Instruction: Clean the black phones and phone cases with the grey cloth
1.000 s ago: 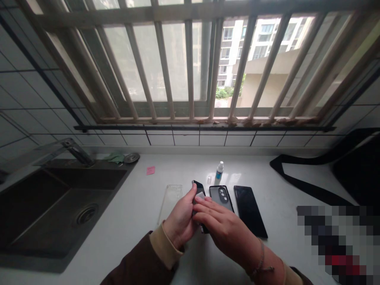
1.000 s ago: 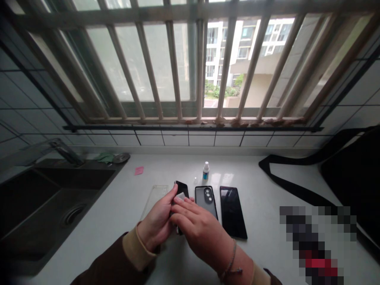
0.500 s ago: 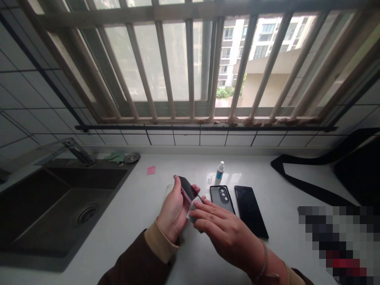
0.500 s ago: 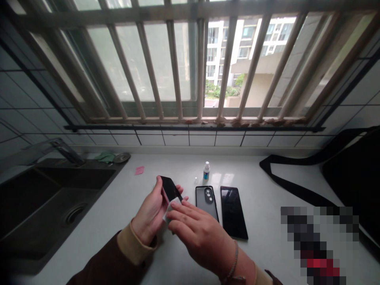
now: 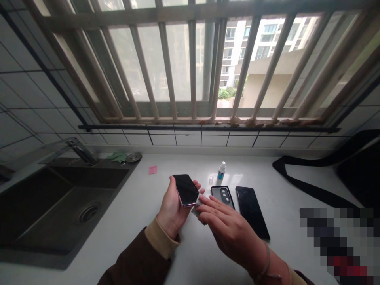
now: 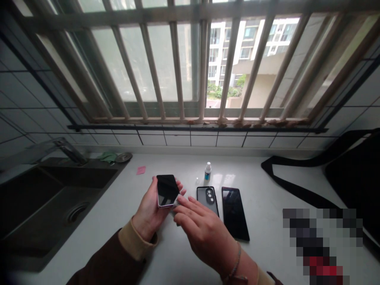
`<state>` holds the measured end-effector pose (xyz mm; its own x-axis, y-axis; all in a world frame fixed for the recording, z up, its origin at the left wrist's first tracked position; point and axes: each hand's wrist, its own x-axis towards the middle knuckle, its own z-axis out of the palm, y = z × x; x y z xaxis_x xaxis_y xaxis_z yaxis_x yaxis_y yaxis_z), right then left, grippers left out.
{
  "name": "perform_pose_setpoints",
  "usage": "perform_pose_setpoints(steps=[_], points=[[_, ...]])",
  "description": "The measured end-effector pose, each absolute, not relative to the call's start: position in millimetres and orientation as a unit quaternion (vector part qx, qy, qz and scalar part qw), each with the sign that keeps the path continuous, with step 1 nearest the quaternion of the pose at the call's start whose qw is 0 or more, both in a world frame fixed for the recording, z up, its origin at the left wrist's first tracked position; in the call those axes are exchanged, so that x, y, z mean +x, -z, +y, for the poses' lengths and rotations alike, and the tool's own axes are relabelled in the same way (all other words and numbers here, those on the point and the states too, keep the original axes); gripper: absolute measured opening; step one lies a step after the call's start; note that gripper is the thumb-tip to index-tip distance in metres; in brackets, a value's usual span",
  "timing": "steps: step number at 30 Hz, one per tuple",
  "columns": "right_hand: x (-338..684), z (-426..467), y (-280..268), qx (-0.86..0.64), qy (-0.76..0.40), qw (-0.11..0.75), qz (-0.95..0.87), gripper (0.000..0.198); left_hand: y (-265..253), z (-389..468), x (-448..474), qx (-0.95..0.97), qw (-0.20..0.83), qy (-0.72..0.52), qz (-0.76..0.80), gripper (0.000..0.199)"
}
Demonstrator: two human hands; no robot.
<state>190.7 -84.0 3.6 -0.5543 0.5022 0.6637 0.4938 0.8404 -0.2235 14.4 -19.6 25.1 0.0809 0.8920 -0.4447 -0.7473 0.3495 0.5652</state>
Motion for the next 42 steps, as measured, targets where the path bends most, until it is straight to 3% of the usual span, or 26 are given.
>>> perform_pose_setpoints(steps=[8,11,18,27,33,38,42], points=[[193.4,-78.5,4.7,-0.384,0.016,0.431,-0.816,0.033,-28.8,-16.3,9.0,0.136,0.688,-0.620,0.352,0.059],[192.6,-85.2,0.1,-0.341,0.000,0.453,-0.824,0.031,-25.2,-18.5,13.2,0.157,0.669,-0.611,0.394,0.055],[181.5,-91.8,0.8,-0.296,0.044,0.414,-0.860,0.022,-17.6,-24.9,20.5,0.154,0.698,-0.585,0.384,0.041],[184.7,-88.3,6.2,-0.332,0.018,0.473,-0.816,0.044,-14.4,-36.3,23.6,0.252,0.696,-0.587,0.328,0.043],[190.0,-88.2,-4.0,-0.375,0.029,0.537,-0.755,0.047,-24.8,-39.5,24.8,0.303,0.705,-0.560,0.312,0.041],[194.0,-82.6,0.7,-0.463,-0.098,0.586,-0.658,0.028,-33.0,-42.4,26.5,0.323,0.711,-0.557,0.283,0.053],[196.6,-70.5,17.0,-0.477,-0.321,0.615,-0.540,0.025,-36.9,-46.9,26.1,0.327,0.726,-0.546,0.260,0.067]])
